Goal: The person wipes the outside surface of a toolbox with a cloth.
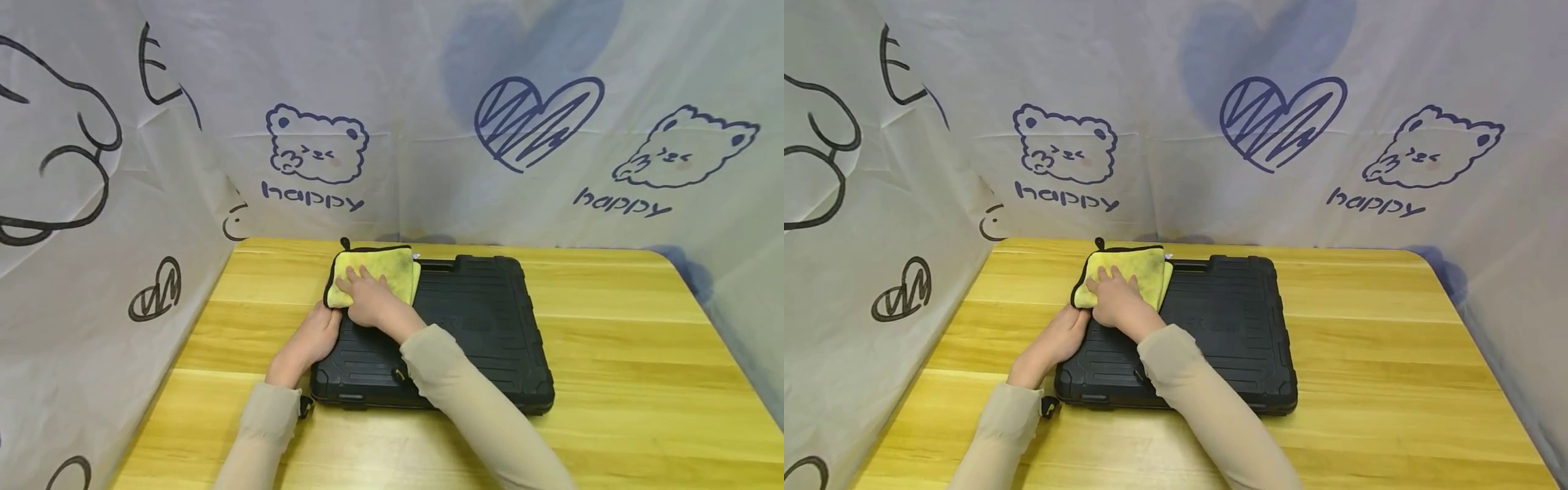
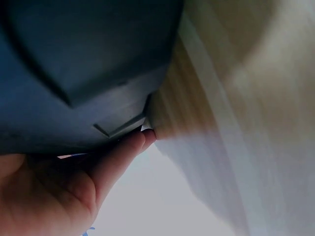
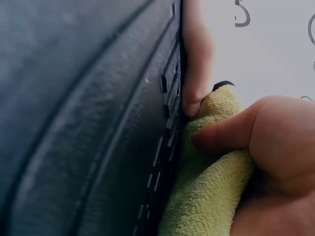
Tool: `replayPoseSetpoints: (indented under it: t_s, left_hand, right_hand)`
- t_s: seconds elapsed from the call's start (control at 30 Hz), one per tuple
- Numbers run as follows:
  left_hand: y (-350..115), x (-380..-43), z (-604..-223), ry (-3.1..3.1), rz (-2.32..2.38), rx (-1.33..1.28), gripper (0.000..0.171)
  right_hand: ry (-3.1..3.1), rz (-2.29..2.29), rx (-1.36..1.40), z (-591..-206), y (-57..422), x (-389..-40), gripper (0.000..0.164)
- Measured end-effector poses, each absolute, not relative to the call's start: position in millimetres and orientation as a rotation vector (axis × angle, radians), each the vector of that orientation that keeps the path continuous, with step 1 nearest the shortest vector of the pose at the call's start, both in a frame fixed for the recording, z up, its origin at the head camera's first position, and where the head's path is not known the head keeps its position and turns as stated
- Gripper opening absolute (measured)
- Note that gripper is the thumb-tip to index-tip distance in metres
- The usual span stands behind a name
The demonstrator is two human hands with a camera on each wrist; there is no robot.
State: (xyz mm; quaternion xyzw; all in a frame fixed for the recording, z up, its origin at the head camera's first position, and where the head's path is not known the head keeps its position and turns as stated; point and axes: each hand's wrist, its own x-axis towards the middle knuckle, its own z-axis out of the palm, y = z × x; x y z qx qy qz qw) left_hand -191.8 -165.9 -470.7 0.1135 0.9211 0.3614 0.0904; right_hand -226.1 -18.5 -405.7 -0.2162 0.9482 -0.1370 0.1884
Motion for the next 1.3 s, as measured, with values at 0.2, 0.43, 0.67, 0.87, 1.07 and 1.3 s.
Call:
replayPoseSetpoints:
  t_s: [0.2, 0.43, 0.67, 0.87, 1.07, 1.3]
  left_hand:
    - [-166, -191, -470, 2.725, 1.105, 0.299, 0.051]
    - [-165, -193, -472, 2.768, 1.111, 0.398, 0.052]
    - [-167, -192, -472, 2.758, 1.068, 0.414, 0.061]
    - [-169, -191, -471, 2.728, 1.042, 0.364, 0.058]
    - [-169, -191, -472, 2.741, 1.047, 0.336, 0.061]
    - [-166, -190, -472, 2.717, 1.068, 0.296, 0.062]
  right_hand:
    - [2.659, -0.403, -0.663, -405, -16, -216, 0.066]
    - [2.607, -0.508, -0.708, -405, -5, -210, 0.069]
    - [2.585, -0.586, -0.766, -406, 10, -201, 0.070]
    - [2.605, -0.578, -0.807, -409, 20, -181, 0.069]
    - [2.698, -0.485, -0.834, -415, 23, -147, 0.071]
    - [2.749, -0.416, -0.896, -418, 29, -105, 0.075]
